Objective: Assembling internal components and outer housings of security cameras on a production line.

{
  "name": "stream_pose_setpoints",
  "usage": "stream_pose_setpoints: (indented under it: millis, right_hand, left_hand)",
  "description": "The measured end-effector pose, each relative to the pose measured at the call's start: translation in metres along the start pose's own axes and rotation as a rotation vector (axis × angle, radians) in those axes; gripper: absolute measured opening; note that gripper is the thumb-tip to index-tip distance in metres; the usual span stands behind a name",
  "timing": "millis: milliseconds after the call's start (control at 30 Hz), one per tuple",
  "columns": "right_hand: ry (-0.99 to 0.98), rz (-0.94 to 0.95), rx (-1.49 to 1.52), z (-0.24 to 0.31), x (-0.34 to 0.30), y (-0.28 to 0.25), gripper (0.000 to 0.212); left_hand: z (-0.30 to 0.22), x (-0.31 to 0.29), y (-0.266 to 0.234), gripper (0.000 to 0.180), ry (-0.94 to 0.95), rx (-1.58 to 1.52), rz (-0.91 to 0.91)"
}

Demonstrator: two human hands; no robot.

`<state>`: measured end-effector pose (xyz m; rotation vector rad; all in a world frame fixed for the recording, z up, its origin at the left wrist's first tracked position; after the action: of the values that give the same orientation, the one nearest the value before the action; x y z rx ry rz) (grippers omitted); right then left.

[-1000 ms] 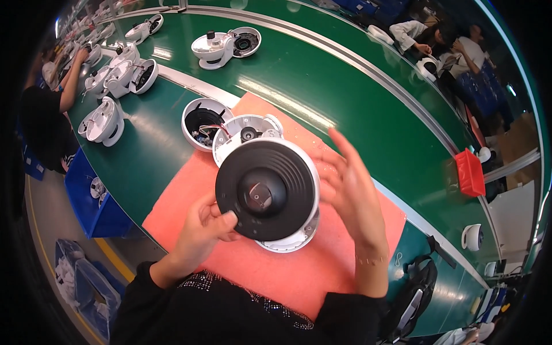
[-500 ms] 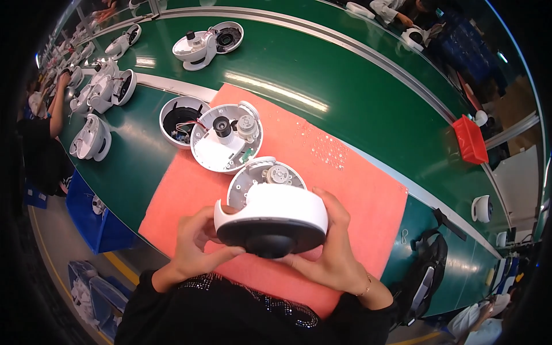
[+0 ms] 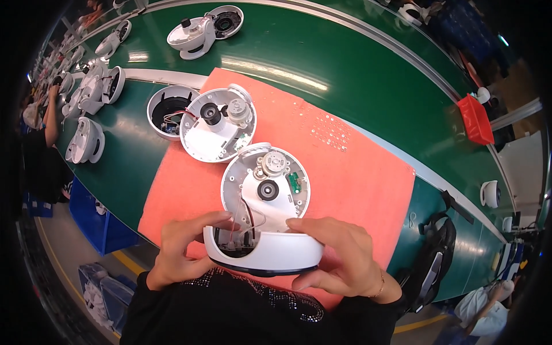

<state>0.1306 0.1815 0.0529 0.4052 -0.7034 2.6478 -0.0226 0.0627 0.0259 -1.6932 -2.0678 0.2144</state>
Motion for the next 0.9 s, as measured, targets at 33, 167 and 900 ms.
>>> stream_pose_setpoints:
  millis: [33, 167, 900]
  right_hand:
    - [0.000, 0.002, 0.002, 0.001, -0.001, 0.001, 0.068]
    - [-0.034, 0.006, -0.053, 0.007, 0.000, 0.003, 0.064]
    - [0.313, 0.123, 0.247, -0.006, 0.007, 0.021, 0.047]
  left_hand:
    - [-0.003, 0.000, 0.000, 0.053, 0.042, 0.049, 0.017]
    - [-0.001, -0.005, -0.001, 0.059, 0.042, 0.018, -0.035]
    - [0.008, -0.009, -0.008, 0.065, -0.037, -0.086, 0.037]
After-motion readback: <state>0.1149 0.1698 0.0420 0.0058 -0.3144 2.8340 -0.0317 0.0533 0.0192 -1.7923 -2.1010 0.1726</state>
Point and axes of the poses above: each hand's wrist, its own x-axis towards the middle knuckle, its own y-axis out of the palm, z = x × y, the point moved 7 cm from there along x, towards the middle knuckle, and after that the axes turned 3 degrees about z, right-handed, at the moved point
